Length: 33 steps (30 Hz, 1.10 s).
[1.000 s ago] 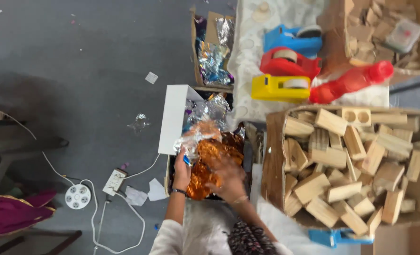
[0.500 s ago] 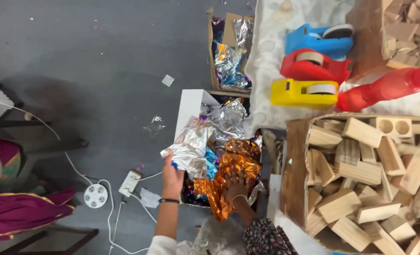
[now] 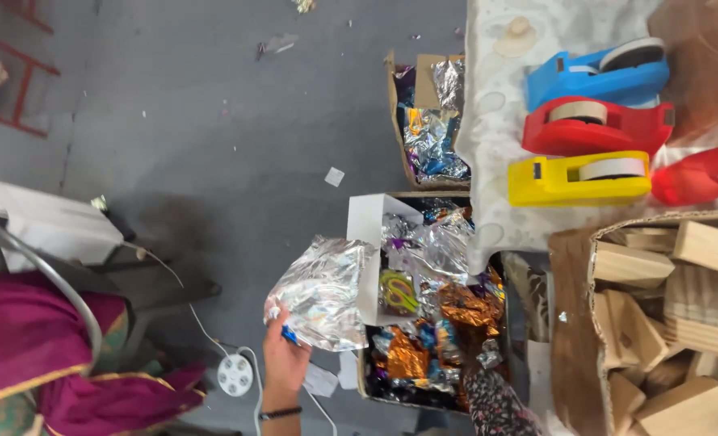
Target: Wrap bars of soap in decorative paper and metallic foil.
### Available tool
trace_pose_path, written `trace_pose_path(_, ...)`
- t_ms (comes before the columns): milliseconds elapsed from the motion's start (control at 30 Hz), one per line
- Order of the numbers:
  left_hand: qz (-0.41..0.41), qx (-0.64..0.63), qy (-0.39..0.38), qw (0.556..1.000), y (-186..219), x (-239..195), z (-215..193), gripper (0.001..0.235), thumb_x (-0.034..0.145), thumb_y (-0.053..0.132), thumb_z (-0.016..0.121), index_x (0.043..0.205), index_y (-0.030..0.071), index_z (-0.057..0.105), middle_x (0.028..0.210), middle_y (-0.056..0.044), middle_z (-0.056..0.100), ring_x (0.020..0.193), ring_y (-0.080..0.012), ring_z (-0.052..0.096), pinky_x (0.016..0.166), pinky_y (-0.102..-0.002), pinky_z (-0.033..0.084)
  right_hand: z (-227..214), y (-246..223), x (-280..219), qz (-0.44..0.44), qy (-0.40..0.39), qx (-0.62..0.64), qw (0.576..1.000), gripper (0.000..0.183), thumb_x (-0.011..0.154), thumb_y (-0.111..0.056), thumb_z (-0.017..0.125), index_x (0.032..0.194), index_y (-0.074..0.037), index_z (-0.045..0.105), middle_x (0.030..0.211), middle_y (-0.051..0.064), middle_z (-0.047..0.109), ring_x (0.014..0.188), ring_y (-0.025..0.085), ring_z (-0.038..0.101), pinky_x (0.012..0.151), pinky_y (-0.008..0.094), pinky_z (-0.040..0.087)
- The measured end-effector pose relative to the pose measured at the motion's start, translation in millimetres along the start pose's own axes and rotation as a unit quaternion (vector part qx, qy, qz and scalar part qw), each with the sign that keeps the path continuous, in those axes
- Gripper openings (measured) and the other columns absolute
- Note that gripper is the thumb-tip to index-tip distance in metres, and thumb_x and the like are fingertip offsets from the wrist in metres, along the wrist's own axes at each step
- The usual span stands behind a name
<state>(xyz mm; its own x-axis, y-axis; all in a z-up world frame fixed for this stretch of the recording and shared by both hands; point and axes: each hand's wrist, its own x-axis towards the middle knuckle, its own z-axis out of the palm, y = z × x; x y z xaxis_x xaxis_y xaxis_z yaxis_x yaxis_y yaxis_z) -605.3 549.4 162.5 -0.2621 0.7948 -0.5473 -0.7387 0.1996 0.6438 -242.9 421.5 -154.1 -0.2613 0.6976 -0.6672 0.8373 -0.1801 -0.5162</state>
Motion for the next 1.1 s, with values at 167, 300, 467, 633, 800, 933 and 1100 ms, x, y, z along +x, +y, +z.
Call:
trace_pose_path(167, -0.023, -0.025, 0.009, 0.999, -4.3, -12.0, 21.8, 0.042, 0.093, 0.023, 0.057, 0.132, 0.006, 0.059, 0.126, -0.009, 0.069, 0.116, -0.0263, 0.067, 0.096, -0.045, 0.055, 18.4, -27.6, 10.0, -0.006, -0.009, 0.165, 0.986, 0.070, 0.095, -0.057, 0.050, 0.157, -0.026, 0.038, 0.159, 0.006, 0.036, 0.146, 0.035, 0.027, 0.118, 0.054, 0.023)
trace_pose_path(300, -0.031, -0.053, -0.018, 0.998, -18.8, -24.7, 23.0, 0.044, 0.094, 0.022, 0.060, 0.136, 0.009, 0.055, 0.129, -0.009, 0.066, 0.119, -0.0281, 0.064, 0.098, -0.048, 0.051, -2.0, -25.7, -2.2, -0.008, -0.029, 0.248, 0.968, 0.071, 0.095, -0.059, 0.049, 0.156, -0.023, 0.041, 0.156, 0.008, 0.044, 0.143, 0.033, 0.037, 0.116, 0.051, 0.030)
trace_pose_path(467, -0.045, -0.092, -0.073, 0.992, -33.1, -38.8, 39.7, 0.051, 0.094, 0.022, 0.062, 0.142, 0.005, 0.053, 0.135, -0.009, 0.066, 0.124, -0.0276, 0.062, 0.104, -0.047, 0.050, -54.4, -47.2, -5.2, -0.016, -0.025, 0.354, 0.935, 0.073, 0.094, -0.060, 0.047, 0.155, -0.019, 0.045, 0.152, 0.010, 0.053, 0.138, 0.030, 0.049, 0.113, 0.047, 0.040)
trace_pose_path(633, 0.095, 0.241, -0.210, 0.943, -50.2, -92.0, 80.7, 0.045, 0.088, 0.020, 0.060, 0.132, 0.017, 0.066, 0.140, -0.004, 0.064, 0.138, -0.0239, 0.053, 0.113, -0.049, 0.039, -171.3, -117.3, -96.4, -0.006, 0.026, 0.476, 0.879, 0.075, 0.094, -0.062, 0.045, 0.154, -0.016, 0.049, 0.148, 0.012, 0.063, 0.134, 0.028, 0.062, 0.111, 0.042, 0.049)
trace_pose_path(800, 0.355, 0.571, -0.487, 0.558, -57.6, -185.1, 136.6, 0.044, 0.079, 0.009, 0.058, 0.115, 0.022, 0.079, 0.135, 0.001, 0.069, 0.144, -0.0268, 0.047, 0.116, -0.061, 0.025, -255.4, -112.2, -239.6, -0.007, 0.064, 0.567, 0.821, 0.076, 0.092, -0.059, 0.050, 0.151, -0.011, 0.049, 0.145, 0.012, 0.063, 0.131, 0.026, 0.062, 0.110, 0.042, 0.049)
trace_pose_path(933, 0.478, 0.572, -0.566, 0.353, -85.2, -190.6, 146.4, 0.028, 0.085, 0.014, 0.064, 0.101, 0.030, 0.081, 0.125, 0.009, 0.071, 0.143, -0.0255, 0.046, 0.110, -0.073, 0.020, -283.1, -99.1, -314.7, -0.075, 0.096, 0.663, 0.739, 0.076, 0.090, -0.055, 0.055, 0.149, -0.007, 0.049, 0.142, 0.013, 0.064, 0.127, 0.025, 0.063, 0.109, 0.041, 0.049)
trace_pose_path(1100, 0.496, 0.490, -0.670, 0.255, -112.7, -204.9, 192.2, 0.015, 0.090, 0.021, 0.066, 0.098, 0.027, 0.079, 0.126, 0.009, 0.072, 0.145, -0.0268, 0.044, 0.110, -0.074, 0.020, -244.5, -54.7, -380.8, -0.184, 0.148, 0.757, 0.609, 0.077, 0.087, -0.051, 0.061, 0.146, -0.001, 0.049, 0.138, 0.013, 0.065, 0.123, 0.023, 0.064, 0.107, 0.041, 0.049)
